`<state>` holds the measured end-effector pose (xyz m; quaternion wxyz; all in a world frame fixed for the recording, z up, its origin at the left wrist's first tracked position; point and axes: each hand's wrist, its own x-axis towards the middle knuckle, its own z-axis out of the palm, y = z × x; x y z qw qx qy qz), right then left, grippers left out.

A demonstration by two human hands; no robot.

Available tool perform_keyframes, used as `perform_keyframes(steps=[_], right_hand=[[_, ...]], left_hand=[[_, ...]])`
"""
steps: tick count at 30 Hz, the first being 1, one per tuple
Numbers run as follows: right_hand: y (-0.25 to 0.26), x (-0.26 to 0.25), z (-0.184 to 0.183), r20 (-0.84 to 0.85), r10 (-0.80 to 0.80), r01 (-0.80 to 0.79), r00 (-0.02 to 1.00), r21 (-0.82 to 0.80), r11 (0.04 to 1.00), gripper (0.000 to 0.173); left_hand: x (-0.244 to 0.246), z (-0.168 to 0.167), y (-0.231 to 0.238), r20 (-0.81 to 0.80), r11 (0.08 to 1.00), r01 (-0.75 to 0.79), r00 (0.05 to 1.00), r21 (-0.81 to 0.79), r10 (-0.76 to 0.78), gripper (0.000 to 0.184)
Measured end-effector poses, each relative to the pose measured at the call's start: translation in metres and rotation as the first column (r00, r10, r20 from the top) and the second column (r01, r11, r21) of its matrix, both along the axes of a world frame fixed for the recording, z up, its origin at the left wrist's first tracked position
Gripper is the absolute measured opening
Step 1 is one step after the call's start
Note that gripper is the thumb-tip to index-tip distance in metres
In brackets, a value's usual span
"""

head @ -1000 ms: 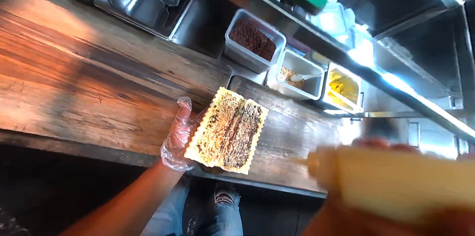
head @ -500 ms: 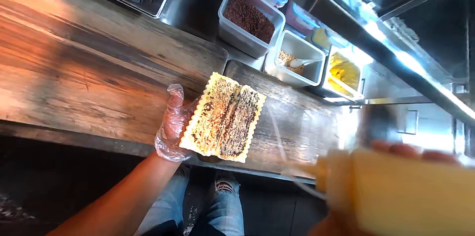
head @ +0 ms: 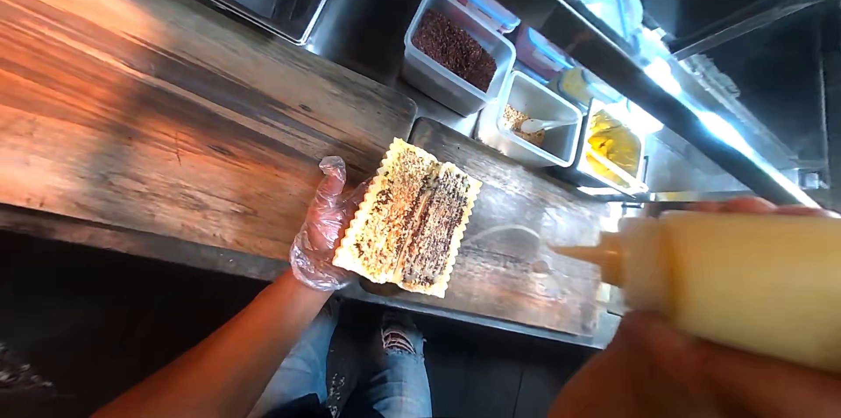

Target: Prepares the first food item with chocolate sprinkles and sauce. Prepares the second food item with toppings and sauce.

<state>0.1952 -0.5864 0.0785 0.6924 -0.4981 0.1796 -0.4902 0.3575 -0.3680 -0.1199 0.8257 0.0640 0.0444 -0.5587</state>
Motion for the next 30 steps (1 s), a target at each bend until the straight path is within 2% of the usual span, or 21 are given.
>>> perform_keyframes(steps=[2,4,9,12,14,16,18,19,21,22,24,26,27,28,29,30], right_hand=[[0.017,-0.004,0.004,-0.003,0.029,-0.029,1.0,0.008,1.0,0.053],[0.036,-0.002,0.007,-0.034,0.014,-0.015,0.999,-0.031,0.999,0.047],[0.01,0.034,-0.002,-0.022,-0.009,0.008,1.0,-0.045,0.999,0.049],[0.034,0.02,-0.001,-0.106,-0.01,0.003,0.994,-0.059,0.998,0.055],[0.037,0.022,-0.006,-0.105,-0.05,0.043,0.993,-0.067,0.997,0.05],[0.019,0.038,-0.014,-0.053,-0.063,0.058,0.997,-0.086,0.995,0.043],[0.014,0.053,-0.02,-0.059,-0.175,0.167,0.983,-0.119,0.979,0.04],[0.021,0.053,-0.026,-0.076,-0.243,0.237,0.967,-0.084,0.968,0.039],[0.046,0.044,-0.043,-0.138,-0.343,0.362,0.929,0.151,0.92,0.038],[0.057,0.037,-0.051,-0.179,-0.365,0.404,0.914,0.311,0.86,0.038],[0.065,0.023,-0.066,-0.262,-0.366,0.448,0.893,0.586,0.675,0.038],[0.064,0.008,-0.077,-0.306,-0.332,0.446,0.892,0.711,0.543,0.039],[0.062,-0.001,-0.078,-0.309,-0.324,0.44,0.894,0.738,0.512,0.037],[0.06,-0.01,-0.078,-0.3,-0.321,0.429,0.898,0.756,0.495,0.037],[0.058,-0.019,-0.076,-0.287,-0.321,0.417,0.902,0.769,0.485,0.036],[0.055,-0.028,-0.072,-0.273,-0.323,0.405,0.906,0.777,0.482,0.035]], left_hand=[[-0.005,0.002,0.005,0.031,0.999,-0.03,0.999,0.04,0.029,0.068],[-0.003,0.001,0.004,0.011,0.999,-0.019,1.0,0.036,0.018,0.068],[-0.003,-0.003,0.005,0.009,1.0,-0.015,1.0,0.024,0.015,0.067],[-0.002,-0.007,0.004,-0.033,1.0,-0.026,0.999,0.004,0.026,0.069],[0.001,-0.007,0.002,-0.042,1.0,-0.023,0.999,0.019,0.024,0.07],[0.0,-0.006,0.004,-0.054,0.999,-0.004,0.998,0.052,0.007,0.068],[-0.001,-0.004,0.005,-0.052,0.997,0.007,0.999,0.082,-0.003,0.068],[0.0,-0.003,0.003,-0.034,0.996,0.005,0.999,0.093,-0.002,0.07],[0.0,0.002,0.002,0.013,0.994,-0.004,1.0,0.111,0.003,0.074],[-0.001,0.004,0.001,0.043,0.994,-0.004,0.999,0.111,-0.001,0.074],[0.0,0.017,-0.003,0.184,0.981,-0.034,0.983,0.19,-0.001,0.074],[-0.005,0.041,-0.009,0.446,0.91,-0.128,0.893,0.394,-0.067,0.066],[-0.01,0.054,-0.015,0.582,0.837,-0.199,0.796,0.51,-0.166,0.058],[-0.017,0.065,-0.024,0.691,0.719,-0.311,0.649,0.622,-0.317,0.048],[-0.023,0.076,-0.037,0.737,0.615,-0.414,0.459,0.672,-0.496,0.047],[-0.029,0.082,-0.053,0.711,0.553,-0.479,0.256,0.682,-0.655,0.06]])
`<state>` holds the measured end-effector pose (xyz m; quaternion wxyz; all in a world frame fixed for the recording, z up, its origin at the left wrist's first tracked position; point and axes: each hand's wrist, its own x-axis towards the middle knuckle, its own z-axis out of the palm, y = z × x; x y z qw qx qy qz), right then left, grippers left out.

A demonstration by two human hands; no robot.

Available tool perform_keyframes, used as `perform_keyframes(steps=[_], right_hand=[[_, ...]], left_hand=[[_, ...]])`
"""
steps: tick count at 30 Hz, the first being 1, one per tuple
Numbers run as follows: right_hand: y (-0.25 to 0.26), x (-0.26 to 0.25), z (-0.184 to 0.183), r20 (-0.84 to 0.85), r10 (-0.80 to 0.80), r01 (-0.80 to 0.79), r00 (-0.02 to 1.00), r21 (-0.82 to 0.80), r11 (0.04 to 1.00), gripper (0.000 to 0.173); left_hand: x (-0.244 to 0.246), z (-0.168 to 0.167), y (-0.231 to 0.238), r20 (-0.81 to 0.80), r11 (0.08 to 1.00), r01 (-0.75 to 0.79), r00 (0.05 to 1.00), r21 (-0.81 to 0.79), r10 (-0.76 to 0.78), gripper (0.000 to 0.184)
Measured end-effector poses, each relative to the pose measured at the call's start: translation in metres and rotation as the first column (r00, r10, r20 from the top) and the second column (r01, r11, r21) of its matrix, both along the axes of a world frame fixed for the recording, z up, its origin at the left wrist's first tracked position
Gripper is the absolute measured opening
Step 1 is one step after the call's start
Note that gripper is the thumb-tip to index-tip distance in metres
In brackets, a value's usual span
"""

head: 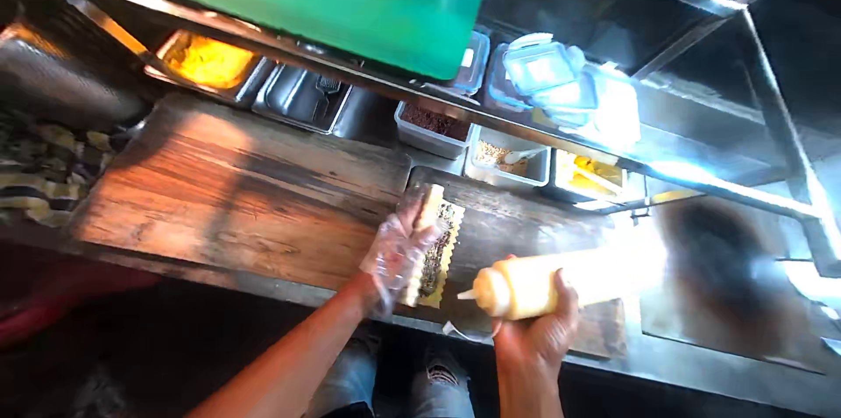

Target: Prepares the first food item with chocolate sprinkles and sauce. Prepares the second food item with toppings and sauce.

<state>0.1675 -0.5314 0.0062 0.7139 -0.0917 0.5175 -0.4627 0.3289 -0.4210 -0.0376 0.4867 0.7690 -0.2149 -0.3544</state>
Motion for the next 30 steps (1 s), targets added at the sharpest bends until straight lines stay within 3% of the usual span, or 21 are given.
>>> perform_keyframes(steps=[1,3,5,7,14,17,21,23,27,30], right_hand=[[-0.004,-0.009,0.003,0.022,0.002,-0.002,1.0,-0.008,1.0,0.035],[-0.012,-0.029,0.009,0.057,0.016,-0.014,0.998,-0.033,0.999,0.036],[-0.02,-0.047,0.011,0.095,0.033,-0.028,0.995,-0.059,0.998,0.037],[-0.028,-0.062,0.013,0.152,0.042,-0.03,0.987,-0.08,0.996,0.04],[-0.044,-0.09,0.028,0.305,0.066,-0.034,0.95,-0.109,0.993,0.05],[-0.049,-0.102,0.021,0.306,0.08,-0.037,0.949,-0.144,0.989,0.055],[-0.05,-0.105,0.015,0.275,0.093,-0.048,0.957,-0.167,0.985,0.06],[-0.049,-0.099,0.02,0.27,0.107,-0.062,0.957,-0.172,0.983,0.06],[-0.042,-0.09,0.029,0.255,0.161,-0.099,0.953,-0.237,0.966,0.064],[-0.032,-0.078,0.037,0.233,0.208,-0.129,0.95,-0.315,0.94,0.059]], left_hand=[[-0.005,0.002,-0.017,0.195,0.977,0.13,0.967,0.169,-0.162,0.077],[-0.02,-0.005,-0.048,0.47,0.832,0.209,0.743,0.513,-0.476,0.099],[-0.035,-0.016,-0.065,0.5,0.692,0.145,0.589,0.707,-0.635,0.107],[-0.04,-0.024,-0.068,0.508,0.657,0.09,0.56,0.749,-0.655,0.108],[-0.038,-0.012,-0.071,0.443,0.585,0.096,0.556,0.806,-0.703,0.11],[-0.046,-0.019,-0.074,0.497,0.625,0.062,0.548,0.778,-0.673,0.107],[-0.044,-0.029,-0.072,0.482,0.606,0.09,0.52,0.79,-0.705,0.105],[-0.041,-0.023,-0.071,0.483,0.626,0.073,0.569,0.777,-0.666,0.106],[-0.046,-0.016,-0.066,0.436,0.637,-0.064,0.781,0.768,-0.447,0.12],[-0.04,-0.011,-0.063,0.37,0.706,-0.056,0.879,0.706,-0.3,0.127]])
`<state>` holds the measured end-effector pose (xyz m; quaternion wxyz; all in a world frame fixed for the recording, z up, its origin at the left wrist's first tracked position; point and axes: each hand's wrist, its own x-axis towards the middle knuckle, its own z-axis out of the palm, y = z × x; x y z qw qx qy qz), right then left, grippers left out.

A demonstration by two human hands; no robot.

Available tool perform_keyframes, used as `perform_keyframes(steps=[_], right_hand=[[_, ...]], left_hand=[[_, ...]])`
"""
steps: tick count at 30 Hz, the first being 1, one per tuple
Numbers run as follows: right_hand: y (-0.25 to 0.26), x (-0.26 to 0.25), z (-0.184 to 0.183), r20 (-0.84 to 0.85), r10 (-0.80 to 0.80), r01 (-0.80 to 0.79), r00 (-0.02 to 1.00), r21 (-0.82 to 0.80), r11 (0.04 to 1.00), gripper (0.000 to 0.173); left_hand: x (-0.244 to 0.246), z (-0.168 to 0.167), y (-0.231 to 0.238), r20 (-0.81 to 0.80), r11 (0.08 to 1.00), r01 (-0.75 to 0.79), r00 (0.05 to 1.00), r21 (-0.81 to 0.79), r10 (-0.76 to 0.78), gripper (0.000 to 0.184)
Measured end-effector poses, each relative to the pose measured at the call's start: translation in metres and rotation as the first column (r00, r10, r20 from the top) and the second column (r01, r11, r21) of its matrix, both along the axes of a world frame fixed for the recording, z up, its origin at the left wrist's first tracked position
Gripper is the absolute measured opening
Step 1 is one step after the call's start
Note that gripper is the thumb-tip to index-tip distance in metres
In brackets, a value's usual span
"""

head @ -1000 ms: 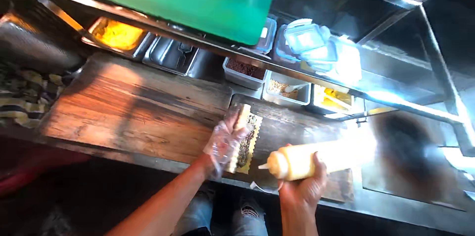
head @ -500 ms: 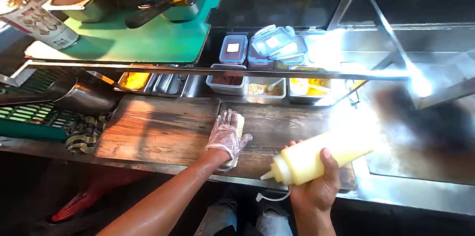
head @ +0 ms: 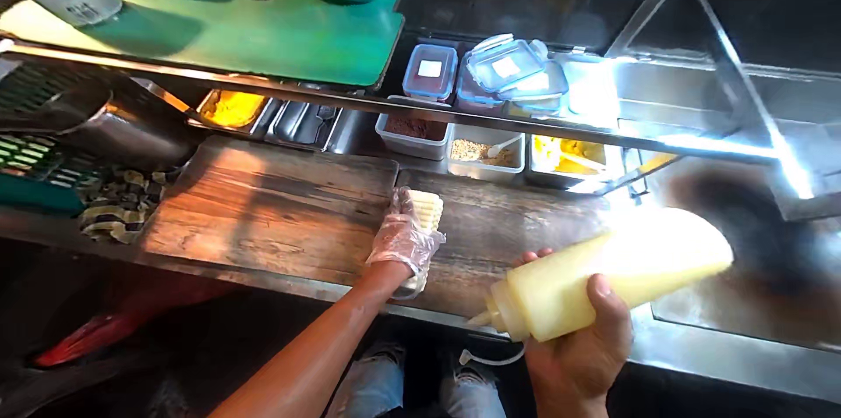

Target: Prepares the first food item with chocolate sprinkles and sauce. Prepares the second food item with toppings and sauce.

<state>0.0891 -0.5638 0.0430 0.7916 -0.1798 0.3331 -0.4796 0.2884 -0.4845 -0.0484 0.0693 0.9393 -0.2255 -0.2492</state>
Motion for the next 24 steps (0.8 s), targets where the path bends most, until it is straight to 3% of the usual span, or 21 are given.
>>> perform_keyframes(steps=[4,7,9,11,13,15,18,20,22,24], right_hand=[[0.016,0.027,0.006,-0.029,-0.023,0.019,0.999,-0.131,0.991,0.059],[0.03,0.056,0.001,-0.071,-0.038,0.017,0.997,-0.275,0.961,0.058],[0.035,0.077,-0.009,-0.125,-0.049,-0.003,0.991,-0.383,0.924,0.057],[0.038,0.101,-0.023,-0.174,-0.053,-0.038,0.983,-0.481,0.876,0.054],[0.034,0.13,-0.038,-0.182,-0.061,-0.061,0.981,-0.6,0.798,0.051],[0.022,0.158,-0.047,-0.167,-0.074,-0.064,0.983,-0.694,0.717,0.056],[0.022,0.172,-0.041,-0.187,-0.051,-0.1,0.981,-0.714,0.693,0.051],[0.047,0.151,-0.03,-0.242,-0.017,-0.15,0.97,-0.655,0.741,0.045],[0.063,0.137,-0.025,-0.256,-0.007,-0.156,0.967,-0.611,0.776,0.049],[0.051,0.15,-0.024,-0.243,-0.046,-0.133,0.969,-0.667,0.733,0.047]], left_hand=[[0.017,0.004,0.029,-0.286,0.943,-0.163,0.955,-0.29,0.077,0.112],[0.039,0.005,0.062,-0.569,0.814,-0.327,0.823,-0.48,-0.005,0.087],[0.049,-0.005,0.075,-0.756,0.602,-0.57,0.649,-0.559,-0.087,0.054],[0.058,-0.023,0.089,-0.878,0.323,-0.828,0.364,-0.458,-0.312,0.027],[0.06,-0.039,0.102,-0.809,0.144,-0.933,0.2,-0.329,-0.553,0.029],[0.06,-0.057,0.108,-0.703,0.057,-0.97,0.132,-0.238,-0.698,0.039],[0.06,-0.072,0.111,-0.69,0.047,-0.989,0.063,-0.139,-0.721,0.061],[0.059,-0.075,0.113,-0.683,0.047,-0.996,0.018,-0.078,-0.73,0.07],[0.06,-0.077,0.114,-0.665,0.03,-0.999,-0.002,-0.03,-0.747,0.073],[0.061,-0.076,0.114,-0.664,0.028,-0.999,-0.008,-0.02,-0.748,0.075]])
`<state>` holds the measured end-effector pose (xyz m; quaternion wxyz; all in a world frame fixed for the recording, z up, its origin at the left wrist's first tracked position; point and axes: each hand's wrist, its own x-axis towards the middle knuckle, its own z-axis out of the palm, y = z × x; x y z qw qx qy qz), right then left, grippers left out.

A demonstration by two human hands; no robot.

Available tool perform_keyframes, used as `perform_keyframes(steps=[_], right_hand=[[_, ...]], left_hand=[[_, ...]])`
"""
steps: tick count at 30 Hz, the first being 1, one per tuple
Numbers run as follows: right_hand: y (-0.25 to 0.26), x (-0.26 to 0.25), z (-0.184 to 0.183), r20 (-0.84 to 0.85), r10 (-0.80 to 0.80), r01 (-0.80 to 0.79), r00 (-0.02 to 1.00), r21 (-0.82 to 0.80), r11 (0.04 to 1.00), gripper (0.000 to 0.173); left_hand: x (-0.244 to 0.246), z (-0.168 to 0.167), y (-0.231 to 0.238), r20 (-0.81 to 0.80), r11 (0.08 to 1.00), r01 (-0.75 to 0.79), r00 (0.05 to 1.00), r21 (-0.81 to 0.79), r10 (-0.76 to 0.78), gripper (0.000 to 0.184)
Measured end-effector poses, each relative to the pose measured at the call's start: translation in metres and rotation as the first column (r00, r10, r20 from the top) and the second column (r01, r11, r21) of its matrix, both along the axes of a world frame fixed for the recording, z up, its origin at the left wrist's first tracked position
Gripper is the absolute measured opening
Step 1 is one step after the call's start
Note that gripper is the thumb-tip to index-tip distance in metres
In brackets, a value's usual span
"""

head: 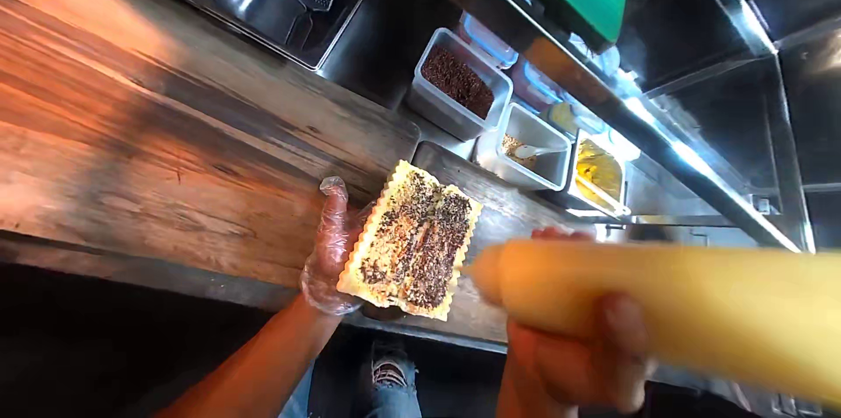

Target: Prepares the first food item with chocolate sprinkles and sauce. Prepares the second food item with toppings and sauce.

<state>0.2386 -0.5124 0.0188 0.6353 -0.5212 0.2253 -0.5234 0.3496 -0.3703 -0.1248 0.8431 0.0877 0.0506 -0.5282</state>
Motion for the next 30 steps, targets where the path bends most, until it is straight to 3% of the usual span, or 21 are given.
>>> perform_keyframes(steps=[3,8,13,17,21,26,30], right_hand=[[-0.027,0.02,0.009,0.02,-0.024,0.025,1.0,-0.099,0.995,0.048],[0.005,-0.017,0.018,0.016,-0.052,0.052,0.999,-0.01,0.999,0.044],[-0.038,0.009,0.027,0.029,0.009,-0.005,1.0,-0.117,0.993,0.043],[-0.002,-0.026,0.029,0.031,0.007,-0.007,0.999,0.015,1.0,0.043],[-0.037,0.004,0.031,0.063,-0.036,0.043,0.997,-0.108,0.993,0.046],[-0.004,-0.029,0.039,0.02,0.037,-0.037,0.999,0.004,0.999,0.043],[-0.036,-0.002,0.038,0.076,0.022,-0.015,0.997,-0.089,0.996,0.04]], left_hand=[[0.001,0.0,-0.001,-0.001,1.0,0.011,1.0,0.01,-0.011,0.076],[0.006,0.001,-0.006,-0.044,0.998,0.024,0.999,-0.05,-0.027,0.078],[0.006,-0.002,-0.005,0.003,0.996,0.047,0.999,-0.075,-0.047,0.083],[0.006,0.001,-0.006,-0.027,0.997,0.034,0.999,-0.064,-0.035,0.082],[0.005,0.002,-0.005,-0.021,0.994,0.052,0.998,-0.093,-0.054,0.081],[0.004,0.0,-0.005,-0.031,0.997,0.038,0.999,-0.067,-0.04,0.083],[0.005,0.001,-0.005,-0.011,0.997,0.043,0.999,-0.063,-0.043,0.081]])
